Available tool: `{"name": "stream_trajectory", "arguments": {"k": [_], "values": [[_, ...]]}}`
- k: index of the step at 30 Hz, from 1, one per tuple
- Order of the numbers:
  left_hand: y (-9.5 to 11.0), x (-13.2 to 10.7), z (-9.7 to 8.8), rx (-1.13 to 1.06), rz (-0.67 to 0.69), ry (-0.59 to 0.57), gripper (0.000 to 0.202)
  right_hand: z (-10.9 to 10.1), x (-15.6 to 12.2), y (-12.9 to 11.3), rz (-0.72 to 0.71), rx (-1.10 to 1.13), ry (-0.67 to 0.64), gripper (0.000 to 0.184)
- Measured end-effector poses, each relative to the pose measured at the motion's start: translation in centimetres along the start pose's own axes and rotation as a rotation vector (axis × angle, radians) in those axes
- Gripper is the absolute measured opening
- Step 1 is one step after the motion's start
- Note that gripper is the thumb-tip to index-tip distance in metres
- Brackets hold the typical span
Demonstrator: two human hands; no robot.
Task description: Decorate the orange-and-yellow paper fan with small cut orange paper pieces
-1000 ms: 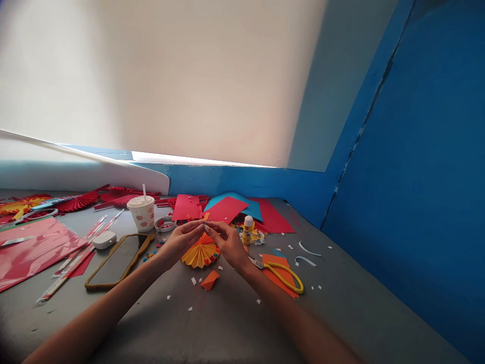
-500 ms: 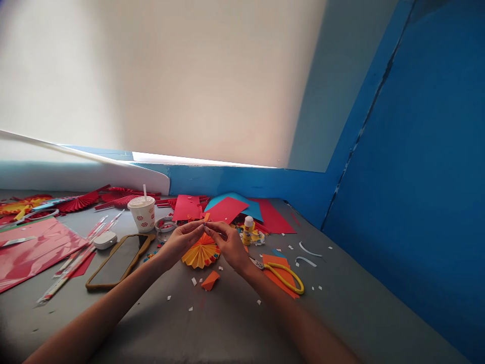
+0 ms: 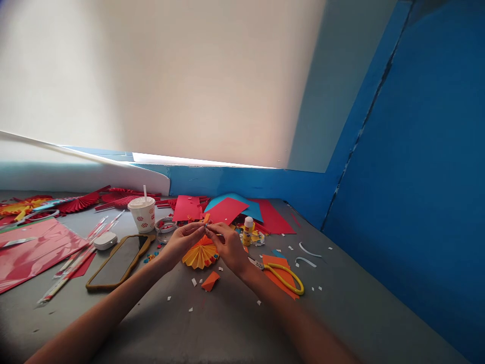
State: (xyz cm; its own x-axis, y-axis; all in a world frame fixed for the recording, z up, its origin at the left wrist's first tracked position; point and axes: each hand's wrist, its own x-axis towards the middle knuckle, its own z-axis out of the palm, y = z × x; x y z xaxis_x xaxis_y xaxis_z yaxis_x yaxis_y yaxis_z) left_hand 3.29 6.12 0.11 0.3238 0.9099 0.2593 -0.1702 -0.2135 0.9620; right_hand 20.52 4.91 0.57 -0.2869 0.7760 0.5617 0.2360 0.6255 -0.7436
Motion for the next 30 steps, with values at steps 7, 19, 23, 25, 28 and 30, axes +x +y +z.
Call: {"name": "stream_trajectory", "arguments": {"k": [7, 19, 23, 25, 28, 30], "values": [[0.0, -0.1, 0.0, 0.133, 0.042, 0.027, 0.024, 0.2, -0.1, 0.1, 0.033, -0.065, 0.027, 0.020], [0.3, 0.0, 0.2, 0.154, 0.058, 0.020, 0.027, 0.1, -0.2, -0.5, 0.047, -0.045, -0.010, 0.021], [0.4, 0.1, 0.2, 0.151, 0.068, 0.013, 0.027, 0.1, -0.1, -0.3, 0.071, -0.011, -0.001, 0.022], [0.4, 0.1, 0.3, 0.145, 0.076, 0.010, 0.028, 0.1, -0.1, -0.1, 0.085, 0.010, 0.005, 0.022], [0.4, 0.2, 0.4, 0.140, 0.090, 0.010, 0.028, 0.1, 0.0, 0.3, 0.115, 0.049, 0.016, 0.023], [0.3, 0.3, 0.4, 0.143, 0.096, 0.015, 0.028, 0.1, 0.0, 0.5, 0.140, 0.082, 0.017, 0.024]]}}
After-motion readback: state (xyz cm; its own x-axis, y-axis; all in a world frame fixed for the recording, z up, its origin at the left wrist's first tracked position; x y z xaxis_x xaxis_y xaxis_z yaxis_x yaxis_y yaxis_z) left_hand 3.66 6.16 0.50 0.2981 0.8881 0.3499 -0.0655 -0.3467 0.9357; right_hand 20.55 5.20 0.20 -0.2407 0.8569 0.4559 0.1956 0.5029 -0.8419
